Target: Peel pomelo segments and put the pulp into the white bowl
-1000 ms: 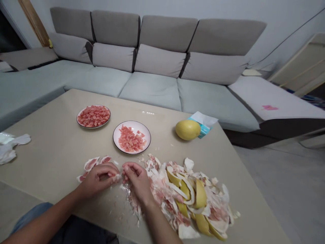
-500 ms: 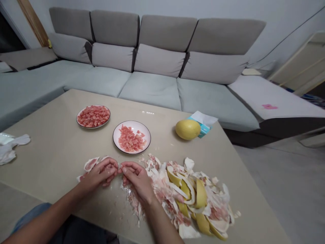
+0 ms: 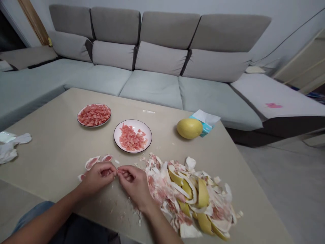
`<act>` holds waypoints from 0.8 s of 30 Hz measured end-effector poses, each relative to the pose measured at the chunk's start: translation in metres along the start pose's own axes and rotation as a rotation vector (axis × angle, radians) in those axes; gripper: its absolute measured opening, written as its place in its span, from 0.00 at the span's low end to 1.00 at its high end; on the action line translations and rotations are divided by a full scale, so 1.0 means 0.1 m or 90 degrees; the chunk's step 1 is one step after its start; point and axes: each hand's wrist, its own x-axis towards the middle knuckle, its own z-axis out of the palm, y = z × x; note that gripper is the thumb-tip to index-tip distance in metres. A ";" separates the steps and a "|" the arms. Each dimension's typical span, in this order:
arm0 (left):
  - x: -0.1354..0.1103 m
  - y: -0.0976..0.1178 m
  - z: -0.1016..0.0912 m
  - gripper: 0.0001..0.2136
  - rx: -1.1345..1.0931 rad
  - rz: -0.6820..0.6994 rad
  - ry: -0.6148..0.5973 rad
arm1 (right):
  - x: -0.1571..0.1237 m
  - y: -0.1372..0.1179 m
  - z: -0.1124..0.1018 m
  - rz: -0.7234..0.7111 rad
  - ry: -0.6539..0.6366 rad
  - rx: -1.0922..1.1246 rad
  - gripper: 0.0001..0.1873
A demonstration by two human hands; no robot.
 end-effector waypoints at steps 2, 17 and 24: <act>0.00 0.02 -0.01 0.07 -0.060 -0.059 -0.025 | -0.02 -0.01 0.01 -0.077 0.021 -0.082 0.07; 0.07 -0.05 -0.03 0.14 -0.016 -0.064 -0.010 | 0.04 -0.02 -0.08 -0.152 -0.031 -0.170 0.09; 0.09 -0.08 -0.01 0.13 -0.140 -0.136 -0.024 | 0.03 -0.06 -0.07 0.066 -0.012 0.062 0.09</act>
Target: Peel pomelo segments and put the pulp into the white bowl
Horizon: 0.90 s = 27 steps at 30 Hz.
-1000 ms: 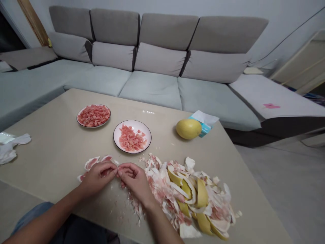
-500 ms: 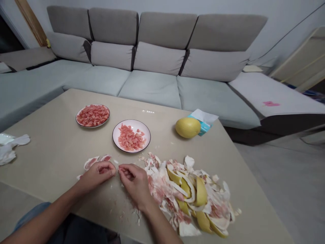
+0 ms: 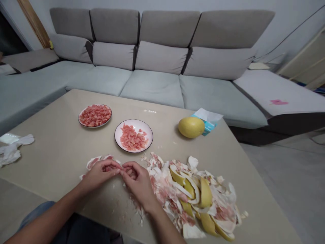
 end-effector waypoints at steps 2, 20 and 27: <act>-0.02 0.01 0.00 0.13 0.009 -0.010 0.000 | 0.00 -0.01 0.00 0.032 0.000 0.019 0.10; -0.06 0.13 0.07 0.15 -0.087 0.000 -0.063 | 0.03 -0.03 0.01 0.112 -0.008 0.199 0.12; -0.03 0.05 0.09 0.12 0.060 0.078 0.041 | -0.02 0.04 0.07 -0.060 0.065 -0.107 0.06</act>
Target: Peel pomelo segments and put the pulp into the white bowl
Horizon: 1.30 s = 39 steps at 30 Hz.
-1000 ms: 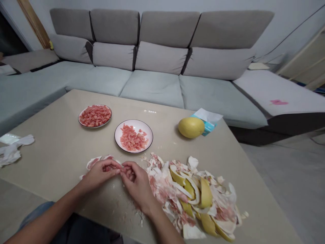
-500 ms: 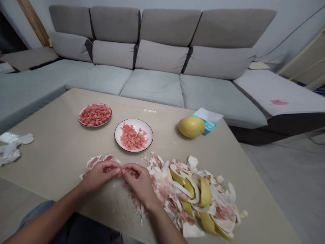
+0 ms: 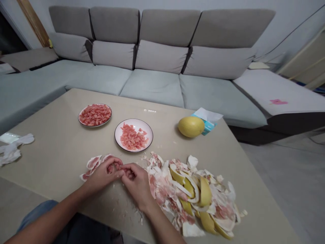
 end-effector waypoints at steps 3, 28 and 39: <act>0.01 -0.04 -0.01 0.09 -0.004 0.008 0.006 | 0.00 0.01 0.01 -0.028 0.017 -0.035 0.06; 0.06 0.01 -0.10 0.20 -0.300 -0.135 0.052 | 0.15 0.12 -0.12 0.020 0.036 0.087 0.09; 0.02 -0.02 -0.06 0.19 -0.337 -0.129 0.000 | 0.19 0.02 -0.05 -0.157 0.013 -0.131 0.10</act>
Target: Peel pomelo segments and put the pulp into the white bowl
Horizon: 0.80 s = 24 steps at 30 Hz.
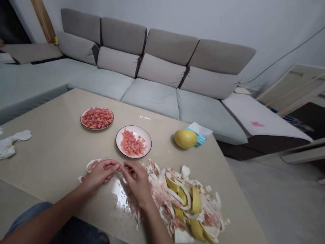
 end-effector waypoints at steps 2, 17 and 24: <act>0.01 -0.02 0.00 0.18 0.040 0.028 0.013 | -0.05 -0.07 0.04 0.007 -0.010 0.017 0.08; -0.05 -0.03 0.00 0.06 0.431 0.273 0.067 | -0.11 -0.09 0.00 -0.091 -0.002 -0.063 0.10; -0.05 -0.09 -0.02 0.07 0.500 0.329 0.044 | -0.14 -0.07 0.03 -0.075 0.005 -0.073 0.08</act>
